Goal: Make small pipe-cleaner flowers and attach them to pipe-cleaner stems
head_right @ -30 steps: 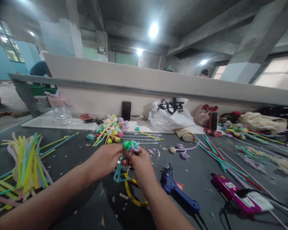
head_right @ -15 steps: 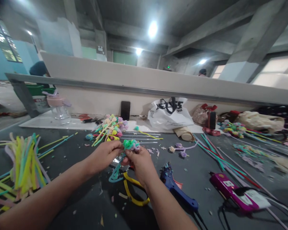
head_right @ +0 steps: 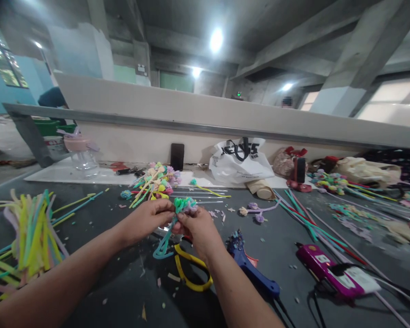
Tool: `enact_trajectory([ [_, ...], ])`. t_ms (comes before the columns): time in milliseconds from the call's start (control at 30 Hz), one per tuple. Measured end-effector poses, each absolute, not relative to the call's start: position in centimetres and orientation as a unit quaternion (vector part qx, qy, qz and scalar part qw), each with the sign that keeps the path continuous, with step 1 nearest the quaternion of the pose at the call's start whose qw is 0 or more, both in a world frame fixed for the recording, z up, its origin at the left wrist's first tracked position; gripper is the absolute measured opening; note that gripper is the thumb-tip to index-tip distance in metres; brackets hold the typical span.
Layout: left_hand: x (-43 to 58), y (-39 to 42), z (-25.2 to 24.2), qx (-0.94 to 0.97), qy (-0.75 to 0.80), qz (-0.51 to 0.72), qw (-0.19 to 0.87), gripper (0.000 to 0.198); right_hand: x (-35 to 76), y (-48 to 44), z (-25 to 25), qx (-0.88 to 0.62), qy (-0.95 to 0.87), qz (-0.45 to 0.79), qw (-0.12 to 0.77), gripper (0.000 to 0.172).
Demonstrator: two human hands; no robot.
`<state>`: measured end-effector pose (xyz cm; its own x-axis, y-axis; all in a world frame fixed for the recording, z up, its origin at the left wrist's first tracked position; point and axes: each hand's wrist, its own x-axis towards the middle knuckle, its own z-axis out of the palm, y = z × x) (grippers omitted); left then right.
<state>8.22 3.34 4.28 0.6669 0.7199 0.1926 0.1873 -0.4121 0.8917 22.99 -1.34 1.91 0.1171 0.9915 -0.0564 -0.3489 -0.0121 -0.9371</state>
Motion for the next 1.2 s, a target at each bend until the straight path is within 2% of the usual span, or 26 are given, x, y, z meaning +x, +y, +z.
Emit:
enact_trajectory([
  [233, 8.2, 3.6, 4.0, 0.719, 0.296, 0.256, 0.575, 0.012, 22.7, -1.4, 2.2, -0.438, -0.384, 0.543, 0.605, 0.027],
  [467, 8.4, 3.6, 3.8, 0.665, 0.3, 0.263, 0.632, 0.011, 22.7, -1.5, 2.4, -0.447, -0.404, 0.525, 0.602, 0.026],
  [667, 8.8, 3.3, 2.9, 0.628, 0.282, 0.322, 0.651, 0.023, 22.7, -1.7, 2.3, -0.449, -0.387, 0.542, 0.596, 0.027],
  [1200, 8.8, 2.9, 3.4, 0.549, 0.302, 0.33, 0.706, 0.02, 22.3, -1.9, 2.2, -0.452, -0.371, 0.527, 0.617, 0.031],
])
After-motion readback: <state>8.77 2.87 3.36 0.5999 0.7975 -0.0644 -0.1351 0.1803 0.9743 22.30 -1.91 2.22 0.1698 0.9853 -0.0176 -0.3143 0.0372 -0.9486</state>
